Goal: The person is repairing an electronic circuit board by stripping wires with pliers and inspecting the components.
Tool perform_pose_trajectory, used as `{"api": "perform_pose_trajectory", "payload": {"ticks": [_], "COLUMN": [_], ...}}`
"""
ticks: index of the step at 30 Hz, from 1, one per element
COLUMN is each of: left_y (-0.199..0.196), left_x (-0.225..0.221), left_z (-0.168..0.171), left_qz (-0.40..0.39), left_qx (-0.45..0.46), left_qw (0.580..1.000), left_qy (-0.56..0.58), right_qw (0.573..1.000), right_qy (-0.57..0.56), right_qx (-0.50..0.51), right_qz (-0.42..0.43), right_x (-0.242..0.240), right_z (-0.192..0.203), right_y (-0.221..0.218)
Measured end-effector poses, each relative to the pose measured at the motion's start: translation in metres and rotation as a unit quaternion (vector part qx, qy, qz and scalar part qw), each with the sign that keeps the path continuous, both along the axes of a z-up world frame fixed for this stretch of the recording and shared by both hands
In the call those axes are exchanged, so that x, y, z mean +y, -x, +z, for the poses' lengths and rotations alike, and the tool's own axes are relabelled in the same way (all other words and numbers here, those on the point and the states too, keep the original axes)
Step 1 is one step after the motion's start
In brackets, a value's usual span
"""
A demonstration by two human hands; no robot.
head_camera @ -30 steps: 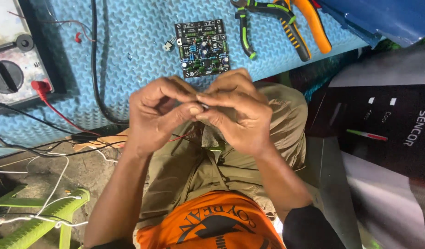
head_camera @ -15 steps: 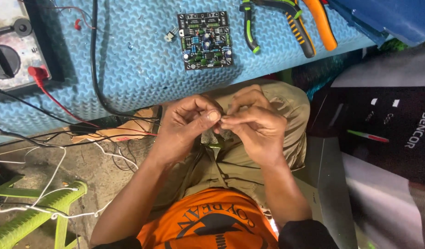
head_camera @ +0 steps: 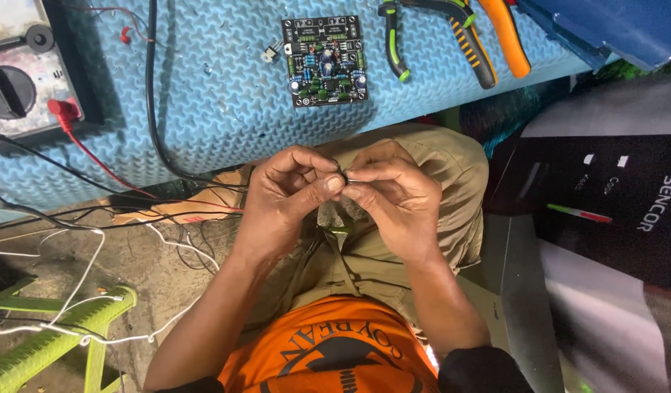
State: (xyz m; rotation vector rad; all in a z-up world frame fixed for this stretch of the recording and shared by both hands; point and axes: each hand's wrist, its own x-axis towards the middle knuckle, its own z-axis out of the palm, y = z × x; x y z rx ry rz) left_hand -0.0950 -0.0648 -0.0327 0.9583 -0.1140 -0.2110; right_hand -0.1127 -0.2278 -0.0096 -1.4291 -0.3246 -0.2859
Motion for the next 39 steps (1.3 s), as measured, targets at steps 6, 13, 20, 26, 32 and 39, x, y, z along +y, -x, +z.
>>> {"api": "perform_pose_trajectory", "payload": {"ticks": [6, 13, 20, 26, 32, 39], "left_y": [0.002, -0.007, -0.013, -0.011, -0.009, -0.035], "left_x": [-0.008, -0.020, -0.024, -0.029, -0.012, 0.016], "left_z": [0.007, 0.012, 0.025, 0.023, 0.006, 0.035], "left_qz": [0.022, 0.045, 0.073, 0.166, 0.294, 0.306], "left_qx": [0.002, 0.059, 0.103, 0.076, -0.199, -0.378], "left_qw": [1.000, 0.997, 0.987, 0.979, 0.890, 0.701], "left_qy": [0.001, -0.034, -0.095, -0.085, -0.285, -0.521], "right_qw": [0.997, 0.997, 0.955, 0.928, 0.928, 0.925], "right_qy": [-0.068, 0.000, 0.285, 0.366, 0.359, 0.370], "right_qx": [0.030, 0.003, 0.064, 0.012, 0.023, 0.020], "right_qz": [0.005, -0.082, -0.054, -0.068, -0.102, -0.088], "right_x": [-0.005, -0.022, -0.030, -0.015, -0.022, -0.017], "right_z": [-0.010, 0.020, 0.035, 0.040, 0.042, 0.044], "right_y": [-0.004, -0.030, -0.048, -0.049, -0.055, -0.061]}}
